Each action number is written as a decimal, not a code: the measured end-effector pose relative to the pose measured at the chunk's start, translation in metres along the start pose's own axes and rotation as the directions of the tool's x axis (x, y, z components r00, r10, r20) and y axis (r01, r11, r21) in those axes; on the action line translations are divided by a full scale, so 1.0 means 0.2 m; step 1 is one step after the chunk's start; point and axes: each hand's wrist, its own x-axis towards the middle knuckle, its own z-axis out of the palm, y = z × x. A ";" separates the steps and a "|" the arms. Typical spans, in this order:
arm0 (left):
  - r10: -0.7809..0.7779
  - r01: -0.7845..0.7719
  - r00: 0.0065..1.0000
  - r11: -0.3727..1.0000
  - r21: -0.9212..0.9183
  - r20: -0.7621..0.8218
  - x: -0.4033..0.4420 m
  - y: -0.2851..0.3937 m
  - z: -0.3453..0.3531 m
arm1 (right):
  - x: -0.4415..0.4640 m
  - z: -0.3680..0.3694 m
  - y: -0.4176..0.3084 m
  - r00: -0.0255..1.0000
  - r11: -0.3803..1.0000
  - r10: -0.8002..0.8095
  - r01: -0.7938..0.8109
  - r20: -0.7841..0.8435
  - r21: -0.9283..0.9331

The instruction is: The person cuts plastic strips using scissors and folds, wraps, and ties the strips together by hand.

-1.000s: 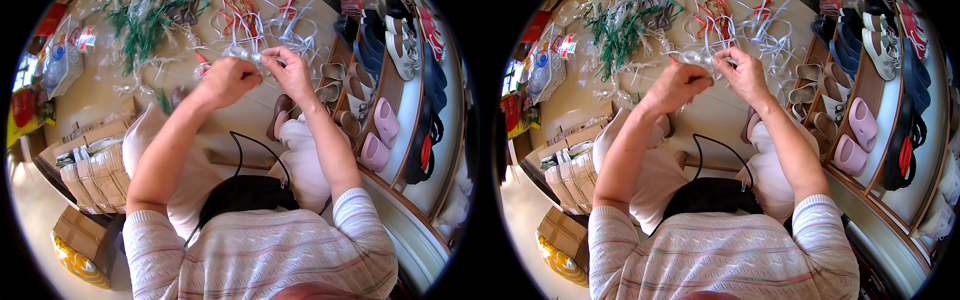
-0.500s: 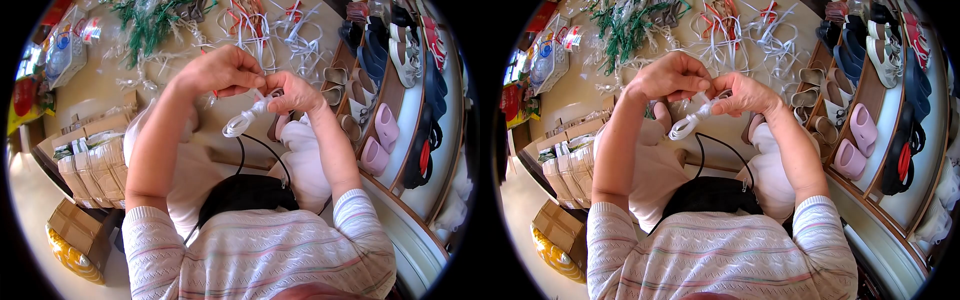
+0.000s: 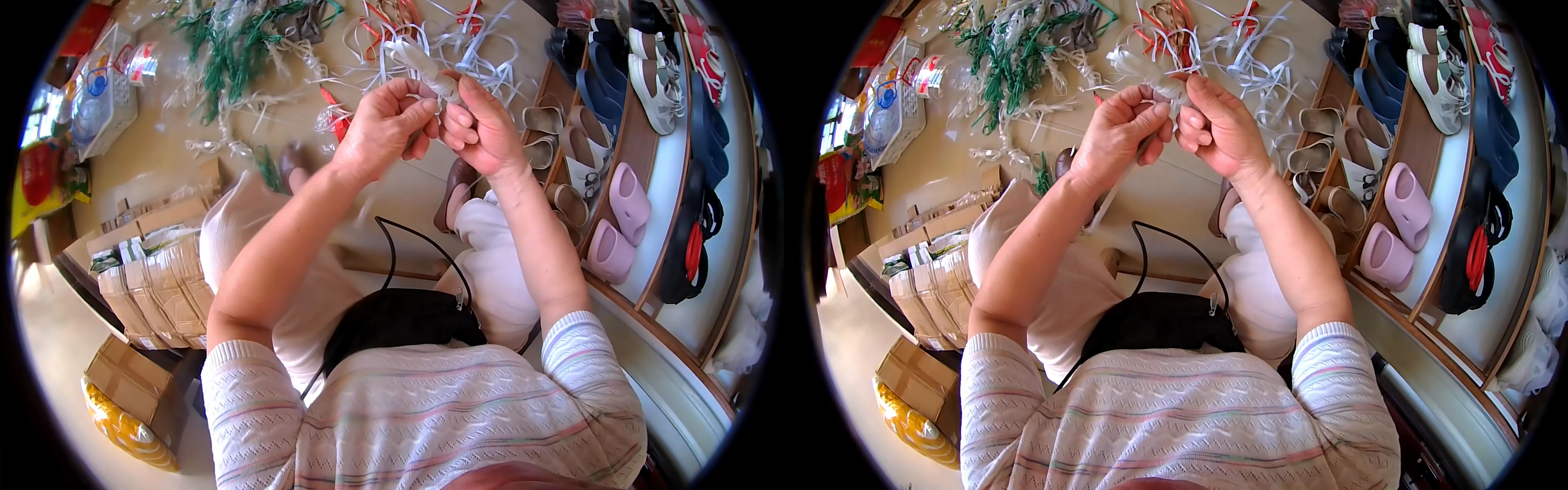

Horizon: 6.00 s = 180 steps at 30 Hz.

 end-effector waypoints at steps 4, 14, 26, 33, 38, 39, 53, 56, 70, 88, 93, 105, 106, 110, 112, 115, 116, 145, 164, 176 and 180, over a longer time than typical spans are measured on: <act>-0.007 0.008 1.000 0.997 -0.074 0.020 -0.01 -0.02 -0.01 | 0.02 0.00 0.03 0.984 0.990 -0.085 0.066 -0.154 -0.126; 0.028 -0.038 0.991 0.996 0.076 0.134 -0.03 0.12 -0.04 | 0.04 0.03 0.06 0.948 0.857 -0.235 0.097 -0.216 -0.507; -0.096 0.115 0.993 0.788 0.604 -0.064 0.02 0.27 -0.25 | -0.02 0.04 0.00 0.947 0.899 0.282 -0.205 0.155 -0.387; -0.244 0.262 0.965 0.926 -0.270 0.100 0.06 0.06 -0.23 | 0.00 -0.02 0.00 0.956 0.989 0.078 -0.110 0.282 0.099; -0.246 0.257 0.965 0.844 -0.471 0.087 0.06 -0.01 -0.12 | 0.02 -0.01 0.01 0.974 0.985 0.002 -0.042 0.227 0.170; -0.237 0.234 0.970 0.845 -0.480 0.055 0.06 -0.02 -0.10 | 0.03 -0.01 0.01 0.981 0.983 -0.015 -0.020 0.191 0.181; 0.535 -0.280 0.844 0.514 0.811 -0.047 0.02 -0.01 -0.03 | 0.04 0.06 0.15 0.920 0.949 -0.223 0.129 -0.323 -0.287; 0.533 -0.343 0.844 0.456 0.821 0.057 0.02 0.02 -0.05 | 0.05 0.06 0.15 0.912 0.920 -0.263 0.138 -0.316 -0.367; -0.021 0.043 0.984 0.992 0.119 -0.180 0.01 -0.02 -0.05 | 0.03 0.10 0.12 0.868 0.809 -0.415 0.216 -0.272 -0.546; -0.182 0.127 0.975 0.925 -0.358 -0.126 0.00 -0.04 -0.06 | 0.05 0.10 0.19 0.797 0.611 -0.579 0.289 -0.168 -0.737; -0.152 0.096 0.979 0.931 -0.353 -0.137 0.00 -0.04 -0.07 | 0.04 0.12 0.19 0.769 0.491 -0.632 0.297 -0.100 -0.819; -0.106 0.061 0.988 0.936 -0.346 -0.113 0.01 -0.02 -0.09 | 0.05 0.10 0.19 0.736 0.326 -0.677 0.314 0.011 -0.892; -0.110 0.074 0.990 0.938 -0.339 -0.089 0.01 -0.03 -0.10 | 0.05 0.10 0.19 0.741 0.347 -0.671 0.317 0.002 -0.882; -0.140 0.104 0.987 0.926 -0.364 -0.075 0.00 -0.03 -0.08 | 0.03 0.11 0.18 0.737 0.333 -0.676 0.309 0.003 -0.891; -0.147 0.101 0.985 0.913 -0.394 -0.088 0.00 -0.03 -0.08 | 0.03 0.11 0.18 0.732 0.309 -0.681 0.297 0.008 -0.904; -0.169 0.109 0.981 0.889 -0.445 -0.096 0.00 -0.03 -0.08 | 0.04 0.11 0.20 0.671 0.136 -0.730 0.330 0.131 -0.934; -0.178 0.114 0.979 0.879 -0.462 -0.096 0.00 -0.02 -0.09 | 0.04 0.11 0.20 0.660 0.095 -0.731 0.346 0.170 -0.933; 0.099 -0.146 0.922 0.984 -0.099 -0.375 0.02 0.00 -0.07 | 0.02 0.09 0.19 0.851 0.571 -0.521 0.296 -0.059 -0.766; 0.571 -0.258 0.784 0.656 0.710 -0.243 0.05 0.00 -0.10 | -0.01 0.08 0.12 0.974 0.963 -0.172 0.134 -0.147 -0.234; -0.033 0.032 0.997 0.999 -0.027 -0.064 0.02 -0.02 -0.12 | 0.03 0.08 0.10 0.983 0.946 -0.138 0.094 -0.124 -0.309; 0.023 -0.017 0.978 0.999 0.033 -0.209 0.02 0.02 -0.11 | 0.01 0.10 0.08 0.989 0.900 -0.075 0.014 -0.125 -0.436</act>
